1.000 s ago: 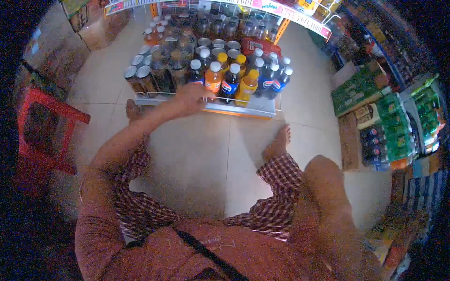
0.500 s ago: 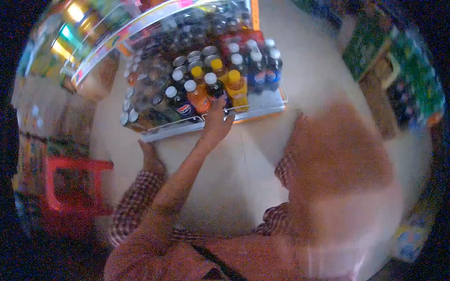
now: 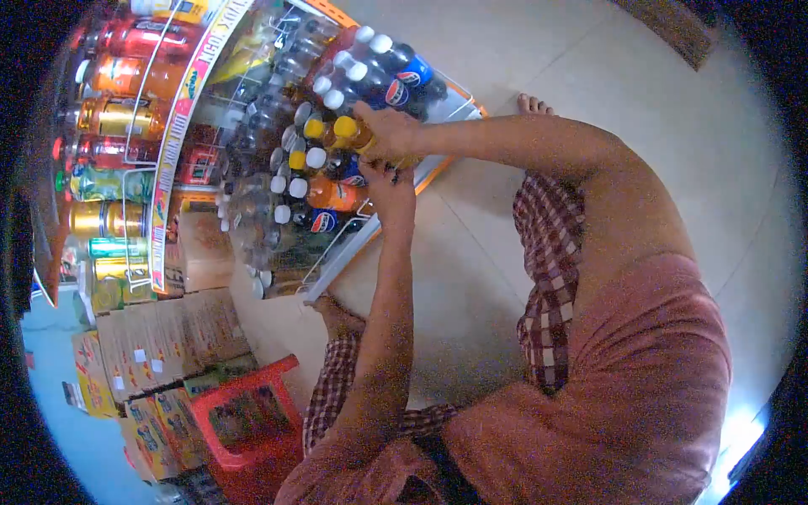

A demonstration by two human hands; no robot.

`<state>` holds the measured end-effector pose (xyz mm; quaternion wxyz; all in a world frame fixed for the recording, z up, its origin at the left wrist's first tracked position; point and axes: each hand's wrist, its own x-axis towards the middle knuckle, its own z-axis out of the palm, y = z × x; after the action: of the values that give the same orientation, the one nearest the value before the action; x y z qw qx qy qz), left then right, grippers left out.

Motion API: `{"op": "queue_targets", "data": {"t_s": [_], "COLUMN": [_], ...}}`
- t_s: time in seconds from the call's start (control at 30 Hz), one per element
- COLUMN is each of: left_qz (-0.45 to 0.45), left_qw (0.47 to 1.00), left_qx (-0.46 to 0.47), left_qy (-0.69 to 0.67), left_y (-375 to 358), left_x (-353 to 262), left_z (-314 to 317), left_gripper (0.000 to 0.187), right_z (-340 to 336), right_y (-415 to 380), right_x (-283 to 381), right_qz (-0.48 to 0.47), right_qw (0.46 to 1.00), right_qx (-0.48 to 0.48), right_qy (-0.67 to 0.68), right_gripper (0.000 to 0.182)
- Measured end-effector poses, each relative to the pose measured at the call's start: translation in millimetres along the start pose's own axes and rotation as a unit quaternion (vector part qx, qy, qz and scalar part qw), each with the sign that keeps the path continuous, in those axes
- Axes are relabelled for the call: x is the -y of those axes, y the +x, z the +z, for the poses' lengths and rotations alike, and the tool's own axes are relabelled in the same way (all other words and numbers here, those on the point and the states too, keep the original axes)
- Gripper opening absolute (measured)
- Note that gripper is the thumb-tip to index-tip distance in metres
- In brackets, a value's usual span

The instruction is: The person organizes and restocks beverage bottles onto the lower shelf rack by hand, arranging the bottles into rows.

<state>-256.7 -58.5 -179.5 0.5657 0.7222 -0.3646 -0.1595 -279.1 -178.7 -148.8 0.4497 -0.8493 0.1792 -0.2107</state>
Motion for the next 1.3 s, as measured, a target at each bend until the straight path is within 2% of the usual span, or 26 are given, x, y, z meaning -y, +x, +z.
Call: {"op": "queue_targets", "data": {"t_s": [0.03,0.13,0.2,0.33,0.4,0.43,0.5,0.53,0.6,0.63,0.67,0.73,0.83,0.87,0.93,1.0,1.17,1.3], "left_qz": [0.002,0.022,0.051,-0.009,-0.013,-0.015,0.024,0.02,0.085,0.077,0.077,0.056,0.092,0.089,0.128,0.122,0.114,0.101], "left_qw": [1.0,0.999,0.997,0.997,0.999,0.999,0.998,0.998,0.988,0.987,0.988,0.998,0.995,0.995,0.99,0.989,0.984,0.987], "left_qx": [0.002,0.009,0.006,0.022,0.03,0.032,0.031,0.033,0.038,0.019,0.019,0.014,0.026,0.026,0.065,0.083,0.119,0.123], "left_qy": [0.0,-0.037,0.056,0.071,-0.018,-0.017,-0.054,-0.056,0.124,0.137,0.136,0.027,0.041,0.04,0.014,0.004,0.069,0.03], "left_y": [0,3,3,2,-1,1,3,5,8,12,10,7,1,1,10,17,20,25], "left_x": [0,-4,-6,-20,-23,-22,-19,-25,-35,-30,-30,-43,-51,-49,-40,-31,-17,-16], "left_z": [3,6,9,13,10,9,9,8,8,11,12,13,14,17,28,37,49,53], "left_gripper": [0.071,0.071,0.073,0.075,0.077,0.077,0.077,0.077,0.074,0.074,0.074,0.075,0.075,0.075,0.074,0.074,0.077,0.08], "right_z": [-3,-13,-21,-34,-40,-40,-40,-44,-63,-63,-64,-73,-95,-100,-104,-106,-106,-106], "right_y": [1,1,0,0,-5,-3,3,10,14,15,11,-3,-16,-21,-26,-26,-27,-19], "right_x": [-5,-16,-25,-22,-14,-14,-18,-14,-6,-7,-4,9,15,16,6,-14,-41,-39], "right_qz": [-0.024,-0.063,-0.063,-0.087,-0.085,-0.083,-0.119,-0.096,-0.07,-0.075,-0.074,-0.093,-0.143,-0.184,-0.158,-0.122,-0.11,-0.116], "right_qw": [0.999,0.997,0.996,0.996,0.996,0.996,0.992,0.992,0.996,0.994,0.994,0.989,0.988,0.978,0.981,0.987,0.991,0.989], "right_qx": [0.003,-0.03,-0.017,-0.021,-0.013,-0.014,-0.043,-0.074,-0.063,-0.061,-0.061,-0.076,-0.042,-0.067,-0.07,-0.059,-0.044,-0.045], "right_qy": [0.042,0.032,0.056,0.028,0.018,0.02,0.001,-0.019,-0.013,-0.04,-0.041,-0.081,-0.047,-0.072,-0.084,-0.083,-0.066,-0.084], "right_gripper": [0.068,0.068,0.067,0.069,0.066,0.066,0.063,0.061,0.06,0.061,0.061,0.062,0.065,0.061,0.06,0.06,0.06,0.058]}}
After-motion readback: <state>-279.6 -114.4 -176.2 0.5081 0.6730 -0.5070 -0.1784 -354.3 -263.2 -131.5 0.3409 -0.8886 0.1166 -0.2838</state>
